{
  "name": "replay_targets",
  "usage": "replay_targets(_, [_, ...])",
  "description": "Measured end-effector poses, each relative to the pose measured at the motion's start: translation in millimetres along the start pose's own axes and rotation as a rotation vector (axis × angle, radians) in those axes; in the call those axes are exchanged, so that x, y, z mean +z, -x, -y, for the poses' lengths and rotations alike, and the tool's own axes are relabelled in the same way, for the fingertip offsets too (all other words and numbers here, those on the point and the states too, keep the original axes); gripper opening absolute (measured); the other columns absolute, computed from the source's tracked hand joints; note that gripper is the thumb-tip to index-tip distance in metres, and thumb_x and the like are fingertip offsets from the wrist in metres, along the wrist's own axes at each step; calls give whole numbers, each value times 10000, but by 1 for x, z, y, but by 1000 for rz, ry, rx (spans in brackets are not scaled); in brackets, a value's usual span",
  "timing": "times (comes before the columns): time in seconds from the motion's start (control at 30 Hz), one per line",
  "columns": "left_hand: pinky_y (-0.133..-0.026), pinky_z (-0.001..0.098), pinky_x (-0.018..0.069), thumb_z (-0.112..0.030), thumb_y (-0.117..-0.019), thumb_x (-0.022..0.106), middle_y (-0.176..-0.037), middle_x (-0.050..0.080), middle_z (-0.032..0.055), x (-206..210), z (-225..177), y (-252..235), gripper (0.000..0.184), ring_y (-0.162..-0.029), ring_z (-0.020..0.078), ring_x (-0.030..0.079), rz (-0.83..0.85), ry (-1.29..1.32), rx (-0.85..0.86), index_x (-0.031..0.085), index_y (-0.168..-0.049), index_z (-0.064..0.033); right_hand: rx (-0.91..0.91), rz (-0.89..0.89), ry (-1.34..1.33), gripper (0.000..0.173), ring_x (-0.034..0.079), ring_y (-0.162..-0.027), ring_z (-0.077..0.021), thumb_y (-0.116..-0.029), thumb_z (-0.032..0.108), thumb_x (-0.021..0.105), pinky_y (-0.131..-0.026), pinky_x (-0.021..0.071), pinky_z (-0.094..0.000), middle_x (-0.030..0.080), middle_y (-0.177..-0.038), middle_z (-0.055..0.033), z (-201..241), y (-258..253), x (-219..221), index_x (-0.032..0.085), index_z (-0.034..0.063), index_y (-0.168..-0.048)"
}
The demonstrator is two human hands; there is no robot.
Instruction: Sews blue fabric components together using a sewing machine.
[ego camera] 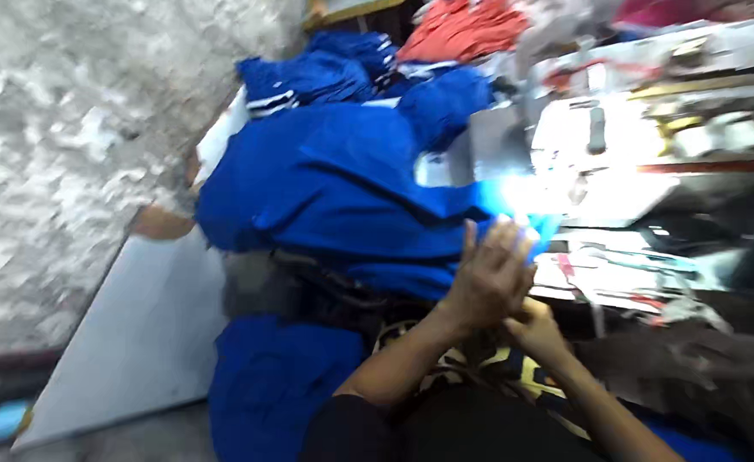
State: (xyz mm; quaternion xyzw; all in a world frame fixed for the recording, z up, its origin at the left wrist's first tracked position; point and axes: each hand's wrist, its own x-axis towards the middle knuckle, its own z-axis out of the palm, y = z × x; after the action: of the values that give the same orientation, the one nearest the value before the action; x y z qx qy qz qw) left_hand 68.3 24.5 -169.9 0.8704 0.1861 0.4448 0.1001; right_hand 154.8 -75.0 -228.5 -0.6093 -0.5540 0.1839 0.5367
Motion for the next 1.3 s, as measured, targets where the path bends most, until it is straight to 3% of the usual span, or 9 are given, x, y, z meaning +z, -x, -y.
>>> replay_targets(0.13, [-964,393,531,-151,-967,655,-984,748,128,-58,22,105,150,-996,258,700,-48,-55,-6,772,-967,-57,-64,141,73,281,729,-819,-91,-980,147,572,-789,586,-230,768,-937,-142,-20,32,-14,759,-46,-1061])
replay_targets(0.37, [-1072,543,454,-154,-1077,480,-1236,625,355,-282,90,254,374,-1189,453,613,-140,-551,-1447,620,-1234,154,295,261,68,336,696,-698,-119,-1016,186,520,-705,590,-295,733,-832,-140,-26,57,-22,704,-78,-1112])
replay_targets(0.5, [-745,370,542,-304,-1073,534,-977,614,203,-326,76,277,436,-768,206,612,-421,-461,-1633,599,-1159,119,238,343,91,341,718,-709,-193,-1012,209,532,-709,604,-386,740,-837,-163,-20,55,-6,723,-62,-1094])
replay_targets(0.6, [-967,556,497,-309,-986,684,-1187,621,340,-311,65,282,516,-1080,432,627,-32,-412,-1626,605,-1219,144,145,363,132,334,733,-725,-277,-1003,210,539,-713,600,-480,746,-849,-187,-16,49,3,738,-49,-1070])
replay_targets(0.8, [-936,500,523,-80,-1016,577,-1092,657,326,-262,80,292,262,-1024,415,657,-34,-511,-1318,672,-1082,155,80,354,157,327,729,-696,-240,-988,201,534,-681,602,-409,744,-820,-167,-11,45,2,746,-41,-1046])
replay_targets(0.93, [-1105,667,355,-82,-960,674,-1471,450,335,-266,117,294,470,-1364,530,427,632,-258,-1378,555,-1397,38,92,371,163,310,730,-708,-260,-986,186,544,-691,601,-437,746,-825,-168,-15,53,-2,749,-41,-1040])
replay_targets(1.07, [-1109,645,365,-224,-1007,662,-1355,559,324,-272,147,278,419,-1322,480,506,1231,-210,-1307,595,-1301,67,70,349,189,303,736,-719,-282,-984,174,543,-702,606,-453,750,-848,-175,-15,55,-7,749,-41,-1041])
replay_targets(1.17, [-1109,715,278,-162,-984,668,-1351,541,335,-282,145,228,303,-1348,525,427,1055,-213,-1192,684,-1184,66,45,336,210,284,735,-716,-286,-976,156,551,-700,605,-459,748,-842,-176,-13,48,-11,752,-40,-1025])
replay_targets(1.3, [-873,495,510,-100,-1020,560,-989,654,273,-293,119,155,254,-927,341,644,647,-100,-923,605,-1104,136,-11,359,114,267,725,-697,-210,-984,152,557,-682,604,-392,747,-828,-146,7,19,-12,753,-25,-1023])
